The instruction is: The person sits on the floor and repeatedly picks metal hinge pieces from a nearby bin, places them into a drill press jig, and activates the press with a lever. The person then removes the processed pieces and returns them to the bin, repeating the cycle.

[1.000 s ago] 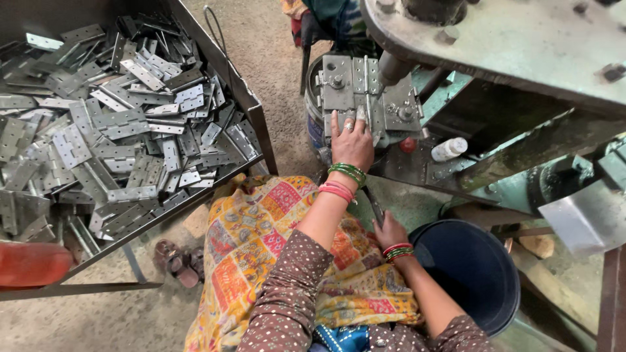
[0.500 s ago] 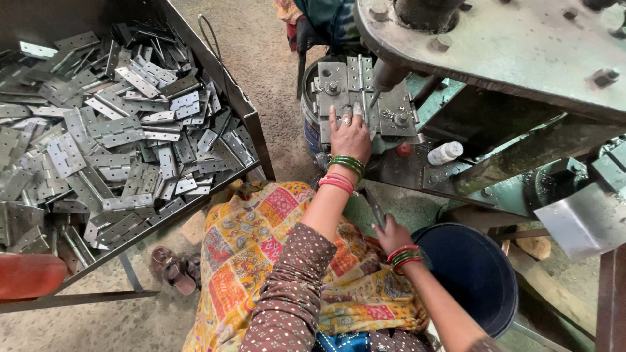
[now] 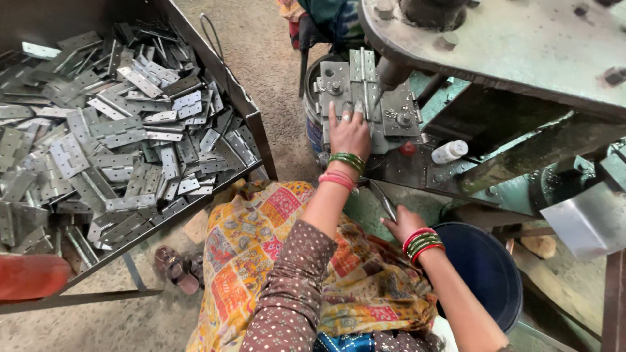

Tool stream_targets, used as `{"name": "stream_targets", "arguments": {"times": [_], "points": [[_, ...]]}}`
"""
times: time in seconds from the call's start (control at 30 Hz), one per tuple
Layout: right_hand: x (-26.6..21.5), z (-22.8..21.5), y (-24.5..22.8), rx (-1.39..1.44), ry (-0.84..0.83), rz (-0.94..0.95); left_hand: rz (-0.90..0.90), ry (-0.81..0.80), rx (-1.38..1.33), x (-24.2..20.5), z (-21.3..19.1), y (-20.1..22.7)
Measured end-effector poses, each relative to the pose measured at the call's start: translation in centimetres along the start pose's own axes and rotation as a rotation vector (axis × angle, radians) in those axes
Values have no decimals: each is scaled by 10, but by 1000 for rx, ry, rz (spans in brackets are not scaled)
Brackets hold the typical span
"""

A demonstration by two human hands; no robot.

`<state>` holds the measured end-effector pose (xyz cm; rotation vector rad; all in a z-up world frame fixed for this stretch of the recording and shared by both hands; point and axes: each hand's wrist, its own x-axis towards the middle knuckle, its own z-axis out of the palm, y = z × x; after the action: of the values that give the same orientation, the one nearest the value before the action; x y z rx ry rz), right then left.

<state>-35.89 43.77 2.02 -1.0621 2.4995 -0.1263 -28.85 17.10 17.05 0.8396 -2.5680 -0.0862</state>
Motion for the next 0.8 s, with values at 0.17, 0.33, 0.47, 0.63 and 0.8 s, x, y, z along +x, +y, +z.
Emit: {"name": "stream_targets", "arguments": {"times": [0.17, 0.33, 0.47, 0.63, 0.8], "points": [[-11, 13, -16, 183, 173, -69, 23, 2, 39, 17, 9, -4], [-21, 21, -21, 135, 24, 5, 12, 34, 45, 4, 9, 1], [-8, -1, -17, 32, 103, -38, 23, -56, 7, 7, 1, -1], [-8, 4, -10, 74, 1, -12, 29, -4, 5, -4, -1, -1], [-8, 48, -10, 203, 212, -77, 34, 13, -3, 3, -3, 0]]}}
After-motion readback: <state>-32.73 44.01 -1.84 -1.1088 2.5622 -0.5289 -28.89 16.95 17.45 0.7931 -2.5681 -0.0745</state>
